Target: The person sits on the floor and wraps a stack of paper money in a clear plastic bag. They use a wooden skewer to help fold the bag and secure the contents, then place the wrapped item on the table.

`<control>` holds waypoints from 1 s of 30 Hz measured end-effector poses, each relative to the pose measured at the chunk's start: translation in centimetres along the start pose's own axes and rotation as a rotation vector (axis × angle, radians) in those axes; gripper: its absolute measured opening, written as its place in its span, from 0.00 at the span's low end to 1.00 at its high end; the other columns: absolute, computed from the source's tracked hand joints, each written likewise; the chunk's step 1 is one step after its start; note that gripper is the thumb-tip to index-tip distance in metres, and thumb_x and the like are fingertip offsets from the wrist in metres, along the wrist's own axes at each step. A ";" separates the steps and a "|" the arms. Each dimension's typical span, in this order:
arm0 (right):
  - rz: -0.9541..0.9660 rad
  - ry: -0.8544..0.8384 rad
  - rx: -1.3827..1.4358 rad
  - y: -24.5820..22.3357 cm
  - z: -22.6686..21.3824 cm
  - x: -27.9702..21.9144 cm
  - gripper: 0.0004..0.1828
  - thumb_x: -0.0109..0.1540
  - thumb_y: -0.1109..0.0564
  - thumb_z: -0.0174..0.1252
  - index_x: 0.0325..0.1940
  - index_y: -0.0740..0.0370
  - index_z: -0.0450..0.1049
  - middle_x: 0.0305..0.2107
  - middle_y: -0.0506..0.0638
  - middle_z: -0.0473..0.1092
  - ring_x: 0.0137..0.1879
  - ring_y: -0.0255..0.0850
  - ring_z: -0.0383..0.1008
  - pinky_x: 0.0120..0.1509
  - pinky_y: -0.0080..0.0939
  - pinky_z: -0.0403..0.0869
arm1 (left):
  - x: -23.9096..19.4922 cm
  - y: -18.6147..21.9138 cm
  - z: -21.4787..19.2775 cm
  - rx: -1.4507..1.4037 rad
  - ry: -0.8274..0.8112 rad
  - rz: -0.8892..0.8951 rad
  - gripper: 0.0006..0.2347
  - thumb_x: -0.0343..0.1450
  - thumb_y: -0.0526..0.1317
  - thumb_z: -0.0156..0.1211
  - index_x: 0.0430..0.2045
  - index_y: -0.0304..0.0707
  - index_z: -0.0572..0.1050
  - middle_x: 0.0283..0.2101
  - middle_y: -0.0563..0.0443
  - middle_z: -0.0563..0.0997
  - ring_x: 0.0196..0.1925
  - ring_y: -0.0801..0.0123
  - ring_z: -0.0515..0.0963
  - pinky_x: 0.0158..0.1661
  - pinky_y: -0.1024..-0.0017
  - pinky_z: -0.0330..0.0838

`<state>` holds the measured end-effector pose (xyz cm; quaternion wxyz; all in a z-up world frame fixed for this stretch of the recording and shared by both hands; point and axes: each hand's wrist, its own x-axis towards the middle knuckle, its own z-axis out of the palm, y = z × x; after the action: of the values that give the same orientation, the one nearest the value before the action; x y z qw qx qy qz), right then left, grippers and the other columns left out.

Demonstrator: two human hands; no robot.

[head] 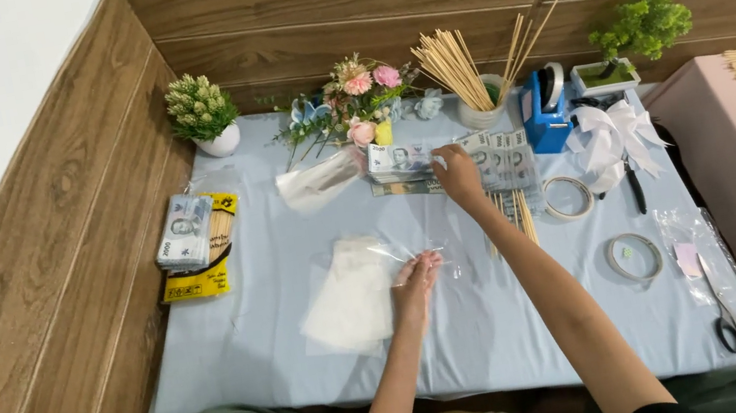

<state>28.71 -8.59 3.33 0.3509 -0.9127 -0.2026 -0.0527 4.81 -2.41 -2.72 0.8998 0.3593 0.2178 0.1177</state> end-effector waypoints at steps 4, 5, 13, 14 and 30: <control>0.136 -0.076 -0.070 0.6 1.7 2.3 0.22 0.66 0.51 0.61 0.61 0.64 0.74 0.54 0.61 0.69 0.59 0.55 0.75 0.58 0.52 0.79 | 0.1 -0.3 0.0 -0.017 0.003 0.013 0.13 0.75 0.37 0.60 0.49 0.23 0.75 0.47 0.31 0.81 0.53 0.50 0.81 0.60 0.59 0.72; 0.174 -0.088 -0.104 -0.8 1.0 1.9 0.26 0.64 0.48 0.64 0.60 0.66 0.74 0.53 0.63 0.68 0.59 0.57 0.74 0.58 0.53 0.79 | -0.3 0.4 0.4 -0.010 0.009 -0.001 0.13 0.75 0.37 0.59 0.49 0.23 0.76 0.47 0.31 0.81 0.53 0.51 0.82 0.60 0.60 0.72; 0.263 -0.087 -0.178 -1.0 1.4 0.8 0.22 0.63 0.47 0.65 0.54 0.62 0.72 0.46 0.59 0.71 0.54 0.57 0.77 0.55 0.57 0.78 | -1.0 0.7 1.1 -0.038 0.014 0.033 0.13 0.74 0.33 0.58 0.49 0.18 0.74 0.46 0.28 0.80 0.53 0.47 0.80 0.60 0.57 0.72; 0.252 -0.059 -0.145 -0.6 1.6 1.0 0.19 0.63 0.49 0.65 0.50 0.61 0.69 0.43 0.58 0.70 0.51 0.58 0.78 0.53 0.57 0.78 | -1.0 0.7 1.0 -0.049 0.012 0.038 0.13 0.74 0.33 0.59 0.48 0.18 0.74 0.46 0.28 0.80 0.53 0.47 0.80 0.60 0.57 0.72; 0.400 -0.107 0.825 2.5 -2.0 -8.0 0.18 0.67 0.61 0.56 0.59 0.61 0.61 0.29 0.58 0.76 0.33 0.42 0.80 0.36 0.36 0.80 | -1.1 1.6 1.1 -0.052 -0.002 0.027 0.10 0.73 0.34 0.62 0.43 0.22 0.78 0.44 0.31 0.81 0.52 0.48 0.81 0.61 0.57 0.72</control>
<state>22.51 -14.29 1.41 0.6772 -0.7193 -0.0443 0.1484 4.31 -2.28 -0.56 0.9073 0.3390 0.2092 0.1350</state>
